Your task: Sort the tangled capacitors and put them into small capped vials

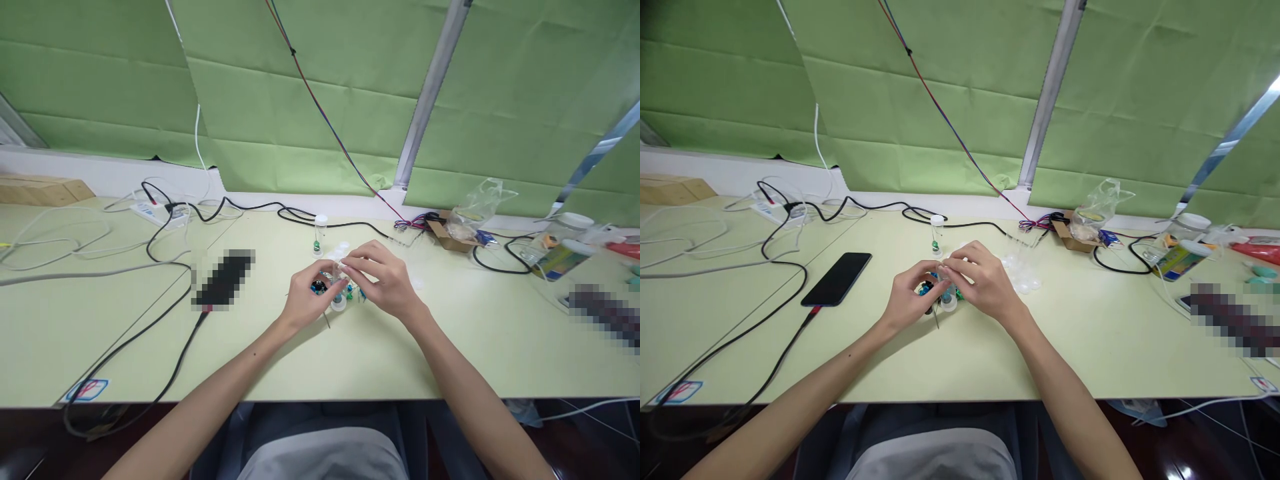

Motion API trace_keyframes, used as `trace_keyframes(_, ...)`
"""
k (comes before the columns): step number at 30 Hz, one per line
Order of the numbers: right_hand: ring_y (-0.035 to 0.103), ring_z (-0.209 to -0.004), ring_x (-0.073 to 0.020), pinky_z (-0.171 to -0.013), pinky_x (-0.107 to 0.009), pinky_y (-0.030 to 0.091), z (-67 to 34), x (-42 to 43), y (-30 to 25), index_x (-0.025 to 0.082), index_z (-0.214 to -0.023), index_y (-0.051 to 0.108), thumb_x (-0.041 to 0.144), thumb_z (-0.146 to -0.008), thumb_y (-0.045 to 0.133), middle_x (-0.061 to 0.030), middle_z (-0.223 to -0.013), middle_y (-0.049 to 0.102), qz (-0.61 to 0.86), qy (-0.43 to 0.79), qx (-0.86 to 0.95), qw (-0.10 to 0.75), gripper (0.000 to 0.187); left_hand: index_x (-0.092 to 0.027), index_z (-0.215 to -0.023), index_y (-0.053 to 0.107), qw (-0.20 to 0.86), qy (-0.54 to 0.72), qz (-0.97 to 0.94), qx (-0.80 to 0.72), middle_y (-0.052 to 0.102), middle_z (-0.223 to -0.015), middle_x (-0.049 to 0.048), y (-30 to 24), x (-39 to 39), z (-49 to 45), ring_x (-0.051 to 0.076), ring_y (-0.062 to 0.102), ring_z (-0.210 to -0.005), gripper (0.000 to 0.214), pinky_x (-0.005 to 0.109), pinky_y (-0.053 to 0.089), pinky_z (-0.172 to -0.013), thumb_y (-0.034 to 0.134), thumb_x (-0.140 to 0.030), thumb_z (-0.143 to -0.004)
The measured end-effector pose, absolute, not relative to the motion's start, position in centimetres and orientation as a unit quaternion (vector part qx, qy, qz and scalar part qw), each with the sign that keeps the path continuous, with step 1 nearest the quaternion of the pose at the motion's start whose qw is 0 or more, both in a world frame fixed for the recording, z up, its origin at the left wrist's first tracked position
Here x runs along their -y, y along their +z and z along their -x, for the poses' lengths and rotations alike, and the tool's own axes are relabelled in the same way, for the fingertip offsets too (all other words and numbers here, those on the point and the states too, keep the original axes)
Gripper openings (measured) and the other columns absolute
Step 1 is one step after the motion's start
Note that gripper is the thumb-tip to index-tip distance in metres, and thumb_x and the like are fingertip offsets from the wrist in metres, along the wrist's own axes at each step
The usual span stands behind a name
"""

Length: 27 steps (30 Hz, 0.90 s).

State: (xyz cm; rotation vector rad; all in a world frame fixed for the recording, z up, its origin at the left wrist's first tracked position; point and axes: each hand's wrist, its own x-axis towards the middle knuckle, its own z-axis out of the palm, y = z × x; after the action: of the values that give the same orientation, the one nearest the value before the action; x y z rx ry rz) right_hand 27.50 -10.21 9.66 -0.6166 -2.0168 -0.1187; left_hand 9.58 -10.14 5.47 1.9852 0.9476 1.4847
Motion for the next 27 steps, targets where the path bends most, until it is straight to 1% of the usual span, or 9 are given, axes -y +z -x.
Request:
trace_keyframes(6, 0.057, -0.088, -0.0199, -0.075, -0.037, 0.053, -27.31, 10.33, 9.59, 0.023, -0.099, 0.072, 0.021, -0.092, 0.059, -0.0072, -0.091, 0.068, 0.258, -0.034, 0.852, 0.455, 0.015, -0.019, -0.101, 0.066, 0.253, 0.549, -0.718, -0.346, 0.070, -0.098, 0.0041, 5.44, 10.00, -9.58, 0.014, 0.066, -0.078, 0.023, 0.028, 0.057, -0.073, 0.066, -0.035, -0.085)
trace_keyframes(10, 0.055, -0.089, -0.0203, -0.074, -0.036, 0.052, -27.18, 10.39, 9.69, 0.022, -0.096, 0.073, 0.022, -0.093, 0.058, -0.0080, -0.093, 0.066, 0.278, -0.021, 0.855, 0.436, 0.015, -0.019, -0.099, 0.066, 0.255, 0.547, -0.717, -0.350, 0.069, -0.097, 0.0042, 5.28, 9.89, -9.55, 0.014, 0.066, -0.078, 0.021, 0.028, 0.057, -0.073, 0.065, -0.034, -0.085)
trace_keyframes(16, 0.054, -0.092, -0.0209, -0.075, -0.036, 0.052, -27.03, 10.40, 9.67, 0.024, -0.099, 0.072, 0.024, -0.094, 0.057, -0.0079, -0.095, 0.064, 0.298, -0.006, 0.854, 0.427, 0.016, -0.019, -0.101, 0.066, 0.256, 0.546, -0.715, -0.355, 0.070, -0.099, 0.0048, 5.18, 9.73, -9.50, 0.016, 0.067, -0.083, 0.021, 0.028, 0.057, -0.073, 0.064, -0.033, -0.085)
trace_keyframes(23, 0.052, -0.091, -0.0203, -0.075, -0.035, 0.051, -26.87, 10.35, 9.67, 0.022, -0.101, 0.072, 0.025, -0.095, 0.055, -0.0082, -0.094, 0.061, 0.312, -0.005, 0.855, 0.414, 0.018, -0.019, -0.101, 0.066, 0.265, 0.541, -0.713, -0.359, 0.070, -0.100, 0.0049, 5.33, 9.80, -9.51, 0.016, 0.067, -0.085, 0.022, 0.028, 0.057, -0.074, 0.064, -0.033, -0.085)
trace_keyframes(27, 0.052, -0.090, -0.0201, -0.075, -0.036, 0.050, -26.81, 10.45, 9.78, 0.023, -0.103, 0.072, 0.025, -0.096, 0.055, -0.0078, -0.095, 0.062, 0.314, -0.001, 0.855, 0.413, 0.019, -0.019, -0.101, 0.066, 0.268, 0.545, -0.707, -0.362, 0.070, -0.098, 0.0046, 5.43, 9.85, -9.52, 0.016, 0.067, -0.084, 0.021, 0.028, 0.057, -0.075, 0.064, -0.033, -0.086)
